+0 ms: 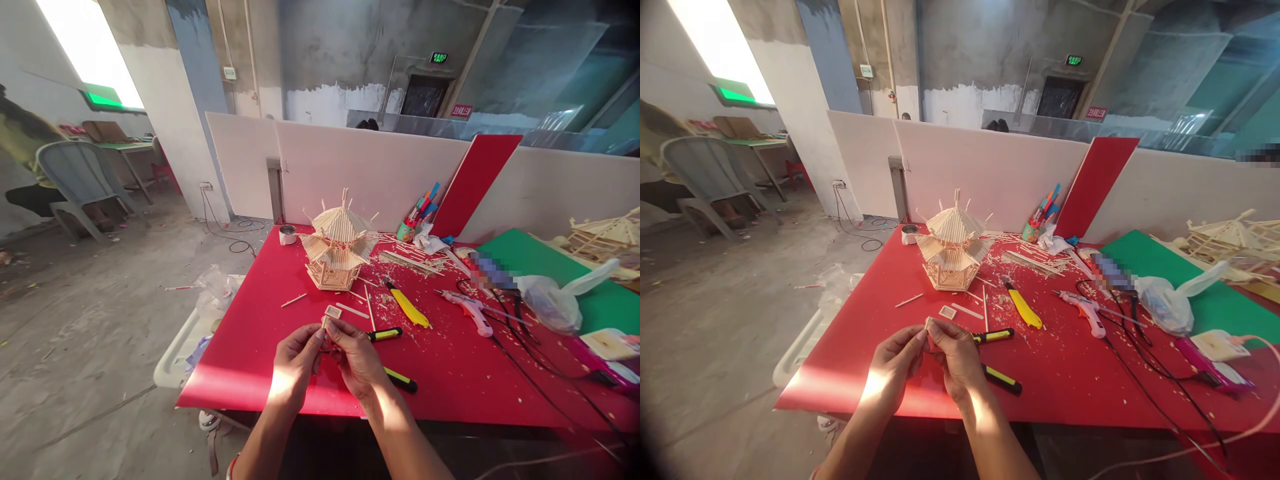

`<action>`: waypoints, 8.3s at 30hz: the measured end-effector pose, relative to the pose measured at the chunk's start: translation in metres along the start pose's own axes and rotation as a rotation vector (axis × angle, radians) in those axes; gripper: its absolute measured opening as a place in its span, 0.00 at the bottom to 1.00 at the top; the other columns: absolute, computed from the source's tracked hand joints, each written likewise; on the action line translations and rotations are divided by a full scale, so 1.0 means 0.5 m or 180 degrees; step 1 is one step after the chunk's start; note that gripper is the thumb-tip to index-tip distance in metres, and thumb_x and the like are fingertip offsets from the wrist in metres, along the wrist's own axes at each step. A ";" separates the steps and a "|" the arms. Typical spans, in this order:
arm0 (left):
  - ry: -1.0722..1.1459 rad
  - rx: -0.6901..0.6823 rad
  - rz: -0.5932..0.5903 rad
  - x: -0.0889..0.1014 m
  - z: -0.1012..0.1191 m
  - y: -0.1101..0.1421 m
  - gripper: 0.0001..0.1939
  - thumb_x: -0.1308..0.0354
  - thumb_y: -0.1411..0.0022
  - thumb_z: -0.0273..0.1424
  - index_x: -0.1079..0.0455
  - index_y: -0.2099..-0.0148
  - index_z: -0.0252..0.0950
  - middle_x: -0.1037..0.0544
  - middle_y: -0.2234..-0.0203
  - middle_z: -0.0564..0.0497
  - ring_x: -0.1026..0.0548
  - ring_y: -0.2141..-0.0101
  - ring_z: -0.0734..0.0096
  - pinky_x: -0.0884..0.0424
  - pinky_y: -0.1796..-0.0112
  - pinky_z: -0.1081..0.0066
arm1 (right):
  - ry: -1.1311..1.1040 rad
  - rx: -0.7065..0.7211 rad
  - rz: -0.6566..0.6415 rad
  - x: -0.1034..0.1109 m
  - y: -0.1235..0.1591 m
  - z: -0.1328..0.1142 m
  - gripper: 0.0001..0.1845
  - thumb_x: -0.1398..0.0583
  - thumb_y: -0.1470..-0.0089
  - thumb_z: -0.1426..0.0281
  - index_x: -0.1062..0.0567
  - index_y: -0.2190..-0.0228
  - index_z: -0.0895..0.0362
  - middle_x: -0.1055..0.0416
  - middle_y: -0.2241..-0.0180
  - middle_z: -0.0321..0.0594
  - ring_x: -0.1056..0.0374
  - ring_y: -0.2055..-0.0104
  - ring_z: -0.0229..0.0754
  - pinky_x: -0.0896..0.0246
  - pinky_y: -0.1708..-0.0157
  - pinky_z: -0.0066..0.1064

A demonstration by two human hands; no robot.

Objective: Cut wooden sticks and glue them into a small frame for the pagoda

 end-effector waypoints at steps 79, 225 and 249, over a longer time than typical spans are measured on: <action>-0.1364 -0.0955 -0.0027 0.008 0.050 -0.009 0.15 0.39 0.43 0.41 0.27 0.75 0.36 0.33 0.82 0.54 0.36 0.78 0.74 0.41 0.77 0.75 | 0.5898 0.0920 -0.0559 0.081 0.081 -0.137 0.30 0.43 0.50 0.67 0.34 0.44 0.60 0.32 0.47 0.53 0.35 0.45 0.54 0.42 0.47 0.41; 0.0527 0.0769 -0.1131 -0.119 -0.036 -0.094 0.21 0.25 0.59 0.42 0.27 0.74 0.31 0.29 0.83 0.55 0.37 0.83 0.84 0.44 0.80 0.80 | 0.5886 0.4883 -0.0048 0.034 0.104 -0.223 0.17 0.44 0.38 0.78 0.25 0.50 0.58 0.27 0.66 0.43 0.32 0.65 0.40 0.38 0.65 0.30; 0.0547 0.0258 -0.0998 -0.102 -0.014 -0.105 0.13 0.25 0.56 0.37 0.19 0.70 0.35 0.27 0.63 0.50 0.39 0.79 0.86 0.45 0.79 0.78 | 0.0708 0.0724 -0.0082 0.039 -0.036 -0.090 0.26 0.28 0.62 0.53 0.23 0.66 0.57 0.37 0.80 0.28 0.46 0.80 0.30 0.48 0.80 0.23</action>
Point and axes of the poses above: each hand's wrist, its own y-axis away from the middle knuckle, its own x-axis out of the back of the hand, z = x × y, the point moved 8 cm from there along -y, towards the middle knuckle
